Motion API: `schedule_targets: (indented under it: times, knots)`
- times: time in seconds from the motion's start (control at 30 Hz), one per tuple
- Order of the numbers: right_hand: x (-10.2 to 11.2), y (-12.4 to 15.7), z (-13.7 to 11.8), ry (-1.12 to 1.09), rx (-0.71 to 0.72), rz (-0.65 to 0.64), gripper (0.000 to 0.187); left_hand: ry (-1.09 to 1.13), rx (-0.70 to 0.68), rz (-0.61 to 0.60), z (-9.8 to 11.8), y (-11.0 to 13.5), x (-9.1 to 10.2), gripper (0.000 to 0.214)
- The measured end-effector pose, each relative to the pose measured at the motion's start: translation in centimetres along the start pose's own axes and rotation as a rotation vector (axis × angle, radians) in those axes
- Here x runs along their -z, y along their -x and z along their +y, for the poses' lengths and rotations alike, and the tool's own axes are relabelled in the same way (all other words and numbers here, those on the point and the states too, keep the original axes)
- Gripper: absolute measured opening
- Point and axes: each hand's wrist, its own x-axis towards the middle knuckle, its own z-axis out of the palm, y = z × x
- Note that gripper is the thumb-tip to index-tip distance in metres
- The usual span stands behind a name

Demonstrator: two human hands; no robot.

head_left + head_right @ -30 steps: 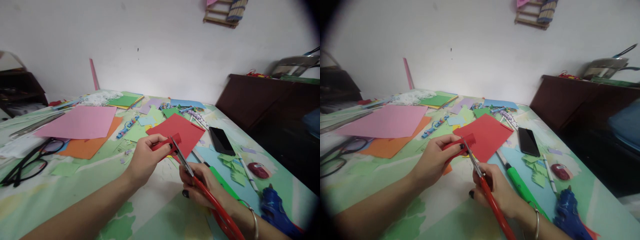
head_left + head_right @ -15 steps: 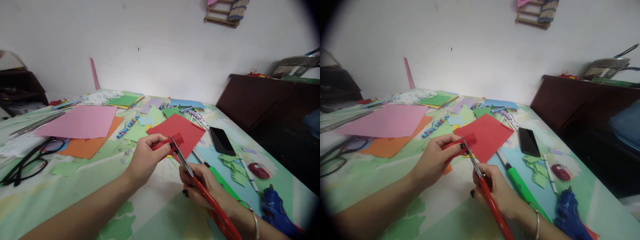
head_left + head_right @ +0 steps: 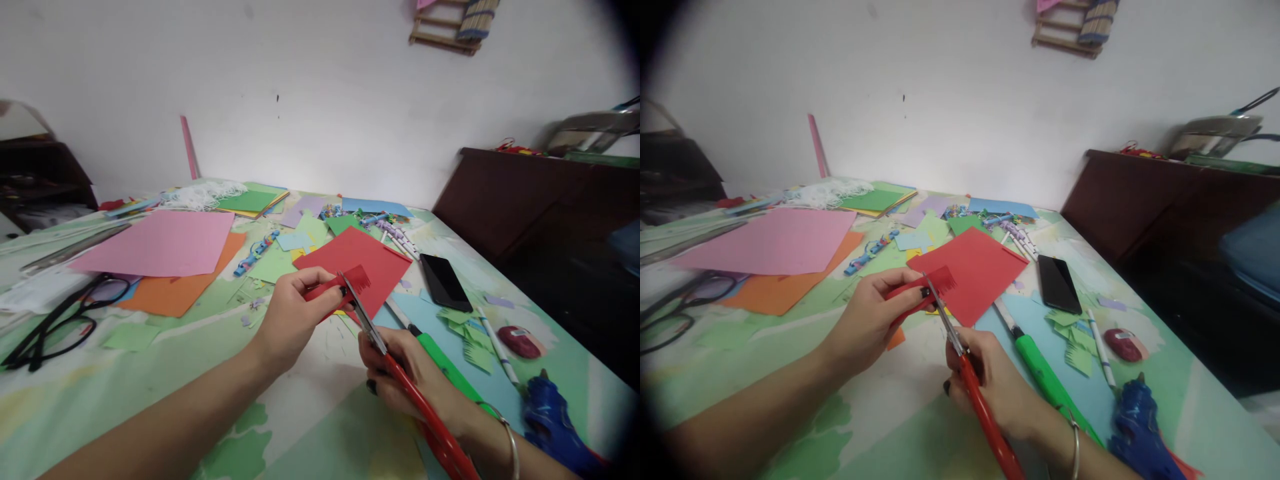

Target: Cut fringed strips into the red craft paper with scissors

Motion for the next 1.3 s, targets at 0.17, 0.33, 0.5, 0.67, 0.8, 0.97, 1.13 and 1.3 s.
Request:
schedule_targets:
  times: [0.17, 0.33, 0.5, 0.67, 0.8, 0.97, 1.13, 1.3]
  knots:
    - [0.0, -0.1, 0.0, 0.0, -0.001, -0.004, 0.022, -0.001, -0.004, 0.0, 0.0, 0.0, 0.1, 0.007]
    - [0.0, 0.0, 0.2, -0.027, -0.007, -0.019, 0.023, -0.007, -0.005, 0.001, 0.0, 0.0, 0.1, 0.007]
    - [0.0, 0.0, 0.4, -0.034, -0.003, -0.017, 0.024, -0.008, 0.0, 0.005, 0.0, -0.2, 0.1, 0.007]
    - [0.5, 0.0, 1.5, -0.045, 0.018, -0.045, 0.027, 0.006, 0.001, -0.005, -0.1, -0.2, 0.0, 0.005]
    - [1.2, -0.3, 2.5, -0.054, 0.134, -0.122, 0.033, 0.002, 0.018, -0.009, 0.0, 0.0, 0.0, 0.006]
    - [1.4, -0.4, 2.4, -0.042, 0.147, -0.157, 0.036, 0.021, 0.028, 0.002, 0.0, 0.0, -0.1, 0.006]
    - [1.0, 0.0, 1.3, -0.001, 0.105, -0.118, 0.04, 0.02, 0.02, 0.002, 0.0, -0.1, -0.1, 0.006]
    - [0.9, 0.0, 1.0, 0.018, 0.085, -0.094, 0.041, 0.008, 0.016, -0.009, -0.1, 0.0, 0.0, 0.007]
